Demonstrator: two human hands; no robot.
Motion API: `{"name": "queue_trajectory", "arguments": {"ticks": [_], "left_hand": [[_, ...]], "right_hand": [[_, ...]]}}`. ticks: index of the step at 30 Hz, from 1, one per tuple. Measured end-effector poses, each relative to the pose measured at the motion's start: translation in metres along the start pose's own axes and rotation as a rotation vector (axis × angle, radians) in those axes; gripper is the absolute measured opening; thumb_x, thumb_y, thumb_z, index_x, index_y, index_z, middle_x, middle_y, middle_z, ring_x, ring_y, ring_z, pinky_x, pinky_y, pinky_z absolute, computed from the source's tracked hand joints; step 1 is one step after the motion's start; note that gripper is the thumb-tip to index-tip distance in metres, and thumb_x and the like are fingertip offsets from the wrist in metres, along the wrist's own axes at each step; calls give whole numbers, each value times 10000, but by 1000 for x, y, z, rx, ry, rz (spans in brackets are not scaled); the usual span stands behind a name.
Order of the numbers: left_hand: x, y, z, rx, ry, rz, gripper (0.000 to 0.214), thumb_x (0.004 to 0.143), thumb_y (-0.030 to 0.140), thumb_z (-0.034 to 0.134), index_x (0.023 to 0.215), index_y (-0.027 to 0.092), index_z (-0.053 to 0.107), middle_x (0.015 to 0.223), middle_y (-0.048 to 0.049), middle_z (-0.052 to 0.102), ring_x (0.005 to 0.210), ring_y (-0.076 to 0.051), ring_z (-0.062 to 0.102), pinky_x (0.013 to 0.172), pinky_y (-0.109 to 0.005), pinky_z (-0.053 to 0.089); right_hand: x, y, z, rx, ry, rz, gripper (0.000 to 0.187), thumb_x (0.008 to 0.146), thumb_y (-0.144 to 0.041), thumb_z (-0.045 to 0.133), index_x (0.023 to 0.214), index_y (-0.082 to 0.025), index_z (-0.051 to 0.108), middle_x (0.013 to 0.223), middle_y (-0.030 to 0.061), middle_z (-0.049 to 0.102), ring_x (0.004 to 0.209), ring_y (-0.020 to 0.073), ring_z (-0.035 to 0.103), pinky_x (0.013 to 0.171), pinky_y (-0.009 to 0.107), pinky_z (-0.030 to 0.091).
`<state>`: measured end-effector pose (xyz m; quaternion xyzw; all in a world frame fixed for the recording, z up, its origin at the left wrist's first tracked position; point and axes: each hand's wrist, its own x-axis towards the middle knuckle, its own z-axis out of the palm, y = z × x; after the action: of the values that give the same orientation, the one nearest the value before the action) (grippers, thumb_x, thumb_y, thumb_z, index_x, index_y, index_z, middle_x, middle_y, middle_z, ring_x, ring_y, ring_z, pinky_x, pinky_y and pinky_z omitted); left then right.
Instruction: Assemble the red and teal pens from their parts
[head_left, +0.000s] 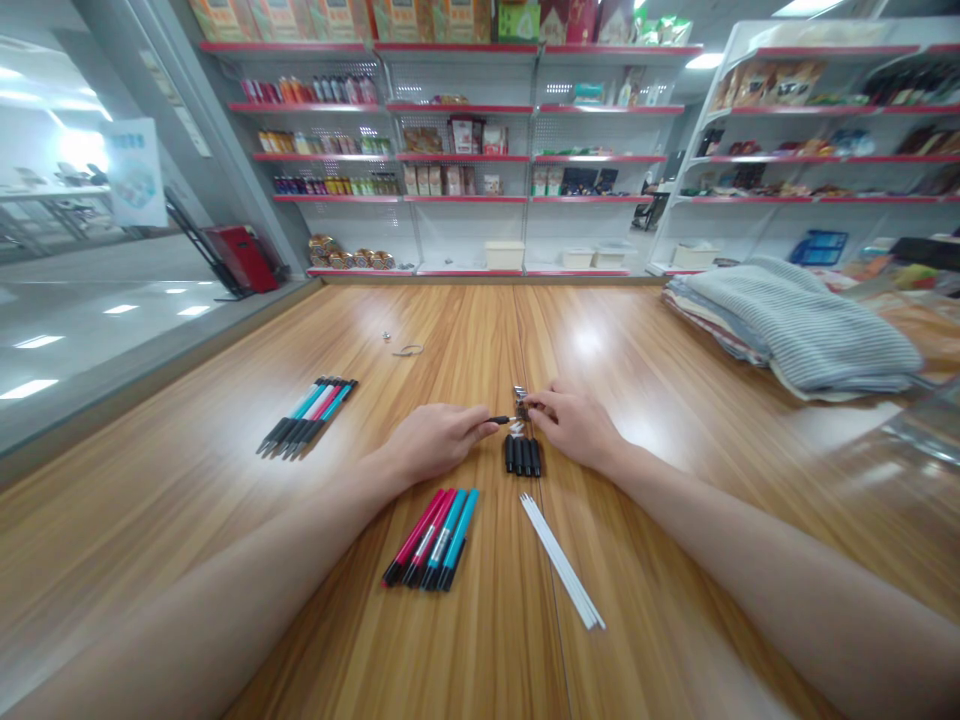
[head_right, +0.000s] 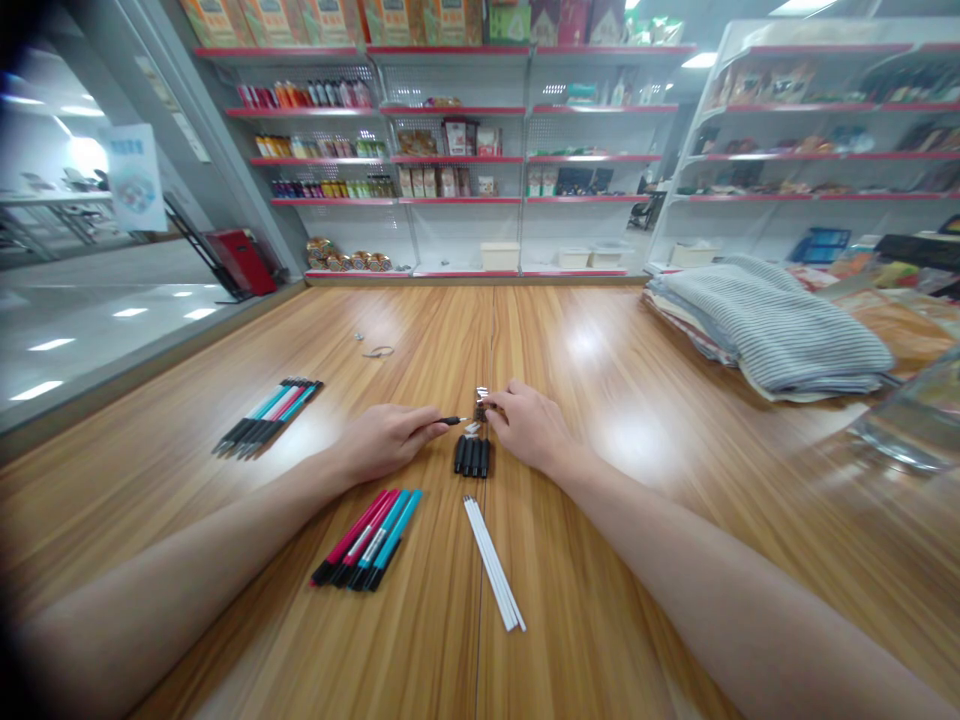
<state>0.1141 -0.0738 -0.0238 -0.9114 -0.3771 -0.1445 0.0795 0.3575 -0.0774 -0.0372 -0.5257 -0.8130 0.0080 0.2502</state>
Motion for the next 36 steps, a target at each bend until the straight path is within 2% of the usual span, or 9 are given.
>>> {"name": "queue_trajectory", "arguments": {"ticks": [8, 15, 22, 28, 36], "left_hand": [[0, 0, 2, 11, -12, 7, 382, 965, 475, 297, 865, 217, 560, 736, -30, 664, 665, -164, 623, 553, -243, 332], [1, 2, -3, -6, -27, 13, 375, 965, 470, 299, 860, 220, 557, 759, -27, 670, 679, -165, 625, 552, -242, 335], [1, 1, -1, -5, -32, 7, 374, 966, 472, 295, 876, 223, 559, 771, -28, 673, 682, -167, 626, 554, -244, 335], [1, 1, -2, -12, -36, 17, 373, 967, 469, 296, 869, 220, 556, 761, -26, 669, 675, -164, 621, 553, -242, 335], [1, 2, -2, -10, -53, 17, 389, 969, 476, 282, 879, 219, 560, 785, -26, 673, 698, -164, 625, 564, -245, 335]], "right_hand": [[0, 0, -1, 3, 7, -2, 228, 914, -330, 508, 1035, -227, 672, 920, 49, 587, 830, 149, 584, 726, 257, 423], [1, 1, 0, 47, 26, -74, 216, 911, -274, 502, 1010, -223, 687, 1072, 56, 599, 956, 161, 583, 855, 283, 442], [2, 2, 0, 50, 12, -116, 238, 928, -235, 467, 1004, -216, 691, 1012, 45, 644, 966, 164, 582, 865, 283, 442], [1, 0, -2, 45, 1, -86, 216, 932, -253, 469, 977, -213, 677, 971, 51, 644, 937, 166, 588, 831, 276, 437], [0, -4, -3, -16, 11, 28, 179, 920, -279, 496, 1042, -215, 609, 1013, 54, 632, 951, 176, 592, 797, 268, 423]]}}
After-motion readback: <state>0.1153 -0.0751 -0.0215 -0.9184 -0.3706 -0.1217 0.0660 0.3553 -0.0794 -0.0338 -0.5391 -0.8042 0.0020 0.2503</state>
